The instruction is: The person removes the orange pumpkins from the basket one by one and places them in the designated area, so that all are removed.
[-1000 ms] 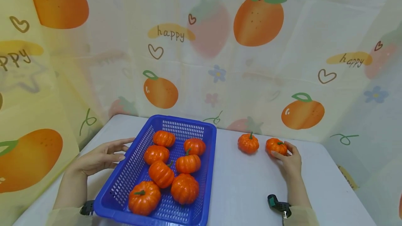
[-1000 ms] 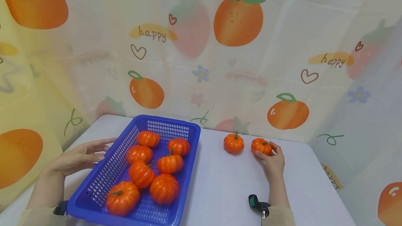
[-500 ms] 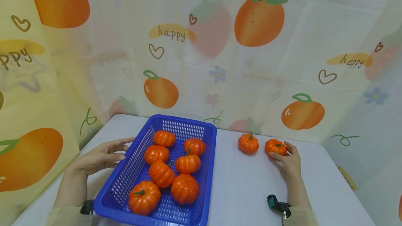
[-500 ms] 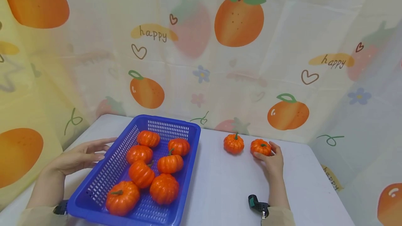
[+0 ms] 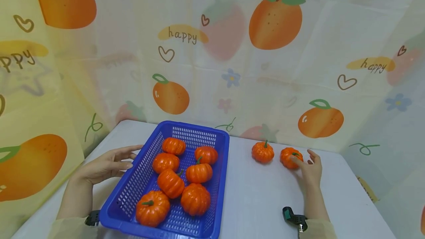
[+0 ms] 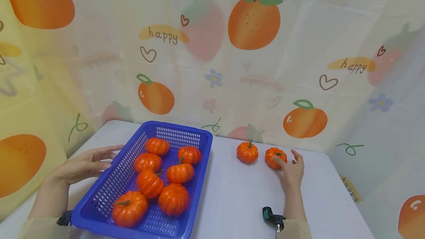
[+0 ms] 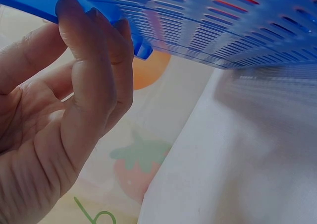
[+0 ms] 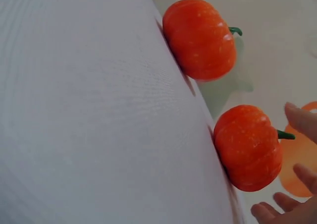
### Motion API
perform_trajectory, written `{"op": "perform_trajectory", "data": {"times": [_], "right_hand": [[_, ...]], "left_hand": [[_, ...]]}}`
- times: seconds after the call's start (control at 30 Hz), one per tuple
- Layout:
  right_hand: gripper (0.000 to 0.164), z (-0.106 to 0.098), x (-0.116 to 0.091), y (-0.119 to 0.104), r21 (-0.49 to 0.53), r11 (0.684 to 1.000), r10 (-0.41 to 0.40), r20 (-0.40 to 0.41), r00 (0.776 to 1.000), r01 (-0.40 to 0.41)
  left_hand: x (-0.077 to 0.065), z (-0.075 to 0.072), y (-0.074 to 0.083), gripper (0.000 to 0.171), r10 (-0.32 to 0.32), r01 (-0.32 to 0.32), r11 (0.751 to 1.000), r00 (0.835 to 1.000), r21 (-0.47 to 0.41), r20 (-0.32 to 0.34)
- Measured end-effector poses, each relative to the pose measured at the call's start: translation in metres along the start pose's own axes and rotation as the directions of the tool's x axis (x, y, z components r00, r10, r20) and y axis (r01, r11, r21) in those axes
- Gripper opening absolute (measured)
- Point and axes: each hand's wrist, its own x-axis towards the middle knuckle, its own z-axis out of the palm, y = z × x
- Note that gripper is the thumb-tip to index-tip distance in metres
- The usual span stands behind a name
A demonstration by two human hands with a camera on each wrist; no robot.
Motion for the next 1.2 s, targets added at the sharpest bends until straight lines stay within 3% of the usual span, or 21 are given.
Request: {"op": "perform_trajectory", "data": {"times": [0.13, 0.37, 0.53, 0.7, 1.0, 1.2], "right_hand": [[0.082, 0.001, 0.0, -0.005, 0.083, 0.996, -0.006, -0.057, 0.998, 0.011], [0.083, 0.003, -0.007, -0.027, 0.174, 0.984, -0.027, -0.046, 0.999, 0.034], [0.079, 0.01, -0.016, -0.05, 0.236, 0.97, -0.067, 0.005, 0.998, 0.064], [0.076, 0.021, -0.022, -0.07, 0.212, 0.971, -0.133, 0.102, 0.986, 0.11], [0.064, 0.047, -0.038, -0.097, 0.283, 0.943, -0.254, 0.277, 0.927, 0.173], [0.06, 0.068, -0.052, -0.109, 0.317, 0.921, -0.35, 0.412, 0.841, 0.227]], "left_hand": [[0.0, 0.001, 0.002, 0.057, 0.0, 0.0, 1.0, 1.0, -0.006, 0.0], [0.0, 0.004, 0.004, 0.058, 0.005, -0.005, 1.0, 1.0, -0.012, 0.004], [-0.001, 0.005, 0.005, 0.058, -0.006, 0.006, 1.0, 1.0, -0.013, -0.005], [-0.001, 0.005, 0.005, 0.058, -0.018, 0.018, 1.0, 0.999, 0.008, -0.028], [0.0, 0.004, 0.003, 0.058, -0.007, 0.007, 1.0, 1.0, 0.018, -0.023], [0.0, 0.003, 0.002, 0.058, -0.013, 0.014, 1.0, 1.0, 0.008, -0.023]]}}
